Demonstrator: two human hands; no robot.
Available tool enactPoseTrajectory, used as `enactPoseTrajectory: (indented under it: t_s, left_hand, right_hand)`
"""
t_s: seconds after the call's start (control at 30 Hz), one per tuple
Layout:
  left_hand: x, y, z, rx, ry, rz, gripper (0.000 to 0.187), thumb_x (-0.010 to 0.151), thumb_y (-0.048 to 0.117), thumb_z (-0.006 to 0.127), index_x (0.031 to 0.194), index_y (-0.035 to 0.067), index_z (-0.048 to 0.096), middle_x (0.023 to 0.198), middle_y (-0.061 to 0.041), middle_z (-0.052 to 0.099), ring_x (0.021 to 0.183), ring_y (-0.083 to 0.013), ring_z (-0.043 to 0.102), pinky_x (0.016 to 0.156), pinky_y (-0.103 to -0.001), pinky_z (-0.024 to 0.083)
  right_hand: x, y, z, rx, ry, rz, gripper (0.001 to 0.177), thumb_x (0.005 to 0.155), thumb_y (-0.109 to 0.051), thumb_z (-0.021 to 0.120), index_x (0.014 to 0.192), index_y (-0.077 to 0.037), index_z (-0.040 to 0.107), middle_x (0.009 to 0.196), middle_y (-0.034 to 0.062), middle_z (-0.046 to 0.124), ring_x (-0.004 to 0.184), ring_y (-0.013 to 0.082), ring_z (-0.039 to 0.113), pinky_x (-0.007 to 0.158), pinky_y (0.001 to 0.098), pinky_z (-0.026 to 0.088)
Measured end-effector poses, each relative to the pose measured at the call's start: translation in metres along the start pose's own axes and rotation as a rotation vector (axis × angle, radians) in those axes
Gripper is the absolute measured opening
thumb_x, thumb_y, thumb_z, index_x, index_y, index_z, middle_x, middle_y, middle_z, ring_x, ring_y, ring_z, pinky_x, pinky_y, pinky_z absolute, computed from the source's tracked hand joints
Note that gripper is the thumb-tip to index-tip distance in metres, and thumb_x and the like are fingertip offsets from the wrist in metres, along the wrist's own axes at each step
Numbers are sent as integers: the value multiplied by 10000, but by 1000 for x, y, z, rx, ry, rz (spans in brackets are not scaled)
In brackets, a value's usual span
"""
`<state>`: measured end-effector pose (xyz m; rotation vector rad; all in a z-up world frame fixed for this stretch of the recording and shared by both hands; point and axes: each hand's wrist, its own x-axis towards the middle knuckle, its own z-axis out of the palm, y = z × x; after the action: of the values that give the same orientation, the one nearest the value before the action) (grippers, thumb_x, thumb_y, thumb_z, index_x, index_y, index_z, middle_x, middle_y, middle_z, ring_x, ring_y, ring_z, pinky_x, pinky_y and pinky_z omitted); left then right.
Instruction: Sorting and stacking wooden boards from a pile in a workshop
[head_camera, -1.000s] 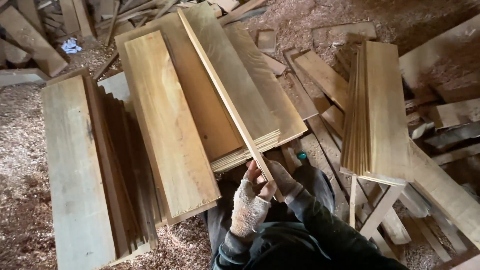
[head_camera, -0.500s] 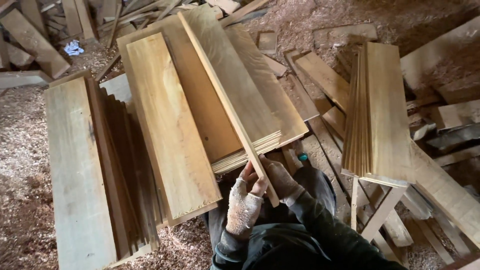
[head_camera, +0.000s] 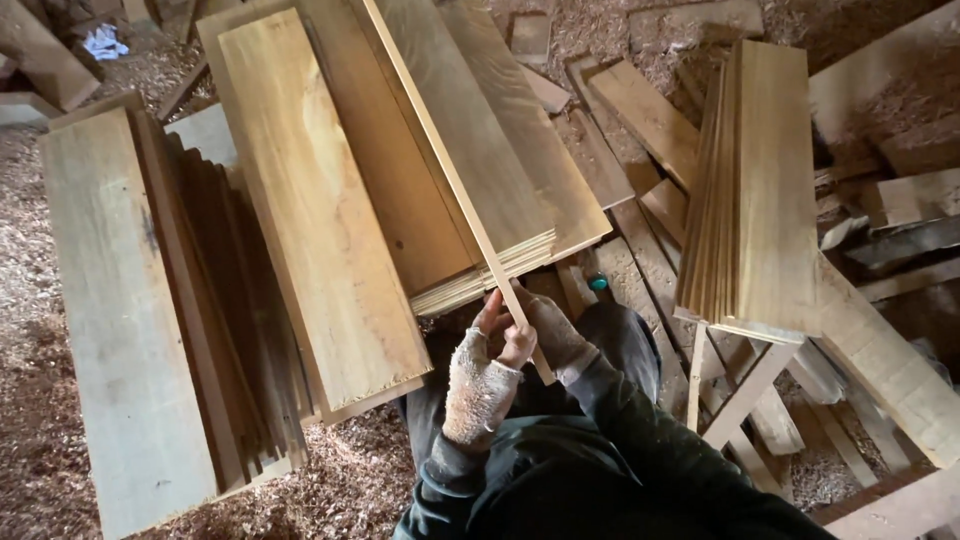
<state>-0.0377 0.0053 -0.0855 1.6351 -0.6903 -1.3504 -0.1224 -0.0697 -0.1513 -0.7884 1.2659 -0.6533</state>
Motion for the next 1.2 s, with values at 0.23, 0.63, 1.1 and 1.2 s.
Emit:
enactPoseTrajectory:
  t_s: [0.23,0.63,1.1,1.2]
  left_hand:
    - [-14,15,-6,-182,-190,66,956,764,163,829,1605,168,374,1377,-201,625,1126,-324,680,801,-387,656]
    - [18,-33,3,-382,108,-178,643,934,205,542,1569,217,441,1420,-134,639,1185,-259,649,907,-397,616]
    - [-1,-62,0,4,136,-30,696,931,271,539,1599,163,376,1018,-148,815,871,-181,793,758,-308,652]
    - [-4,-72,-1,-41,157,-51,647,933,257,560,1565,162,462,966,-114,797,830,-152,781,689,-296,649]
  right_hand:
    - [-15,-23,-5,43,103,19,429,979,-423,694,964,-7,797,854,205,746,811,305,727,720,402,598]
    - [34,-19,-69,-217,166,-253,93,931,-209,669,946,-144,605,761,-60,537,641,74,420,599,259,356]
    - [-40,-19,-102,-638,-28,-218,596,1003,-245,509,1569,-342,353,1678,131,269,400,32,262,357,162,281]
    - [-46,-10,-109,-469,-32,-179,604,991,-229,559,1586,-236,454,601,-65,157,518,93,158,532,270,170]
